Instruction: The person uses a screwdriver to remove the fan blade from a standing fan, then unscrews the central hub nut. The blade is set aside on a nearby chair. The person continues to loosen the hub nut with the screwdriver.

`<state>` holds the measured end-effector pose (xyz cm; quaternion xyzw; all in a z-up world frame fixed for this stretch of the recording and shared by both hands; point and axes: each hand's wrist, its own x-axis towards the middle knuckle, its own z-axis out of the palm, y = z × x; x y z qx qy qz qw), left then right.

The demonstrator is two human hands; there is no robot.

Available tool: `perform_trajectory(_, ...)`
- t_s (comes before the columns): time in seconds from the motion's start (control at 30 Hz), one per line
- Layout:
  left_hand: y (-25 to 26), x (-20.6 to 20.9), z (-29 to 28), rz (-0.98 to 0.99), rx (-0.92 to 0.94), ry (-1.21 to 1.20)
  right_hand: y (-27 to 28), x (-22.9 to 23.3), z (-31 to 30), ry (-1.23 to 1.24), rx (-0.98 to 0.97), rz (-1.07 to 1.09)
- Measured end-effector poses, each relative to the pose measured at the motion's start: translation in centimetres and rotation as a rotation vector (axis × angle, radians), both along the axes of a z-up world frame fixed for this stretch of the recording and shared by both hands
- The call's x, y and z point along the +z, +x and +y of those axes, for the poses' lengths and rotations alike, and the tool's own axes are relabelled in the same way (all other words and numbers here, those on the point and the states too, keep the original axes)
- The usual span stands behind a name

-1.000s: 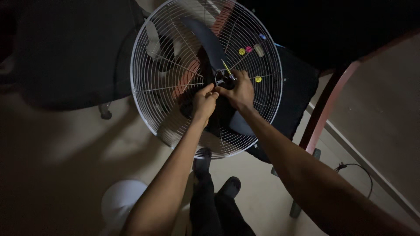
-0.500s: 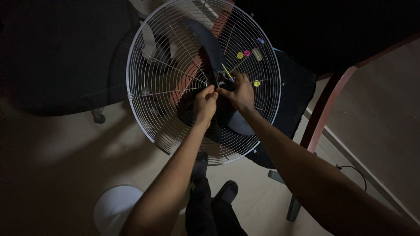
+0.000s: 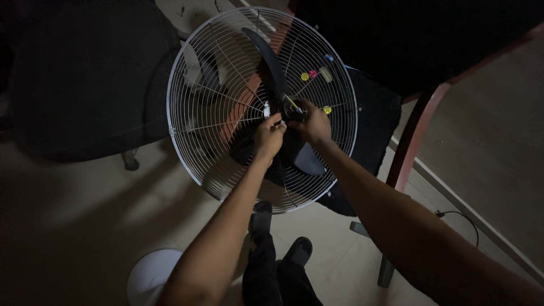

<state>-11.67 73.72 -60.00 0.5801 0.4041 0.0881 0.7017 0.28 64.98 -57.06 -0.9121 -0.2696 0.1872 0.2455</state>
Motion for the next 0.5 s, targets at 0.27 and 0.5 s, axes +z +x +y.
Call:
perform_trajectory(0.27, 0.0, -0.2, 1.0, -0.084, -0.062, -0.003, 0.6, -0.6, -2.1, 0.1, 0.017, -0.07)
perform_trajectory(0.5, -2.5, 7.5, 2.7, -0.559, -0.026, -0.387, -0.2, 3.8, -3.5, 0.544, -0.316, 0.461)
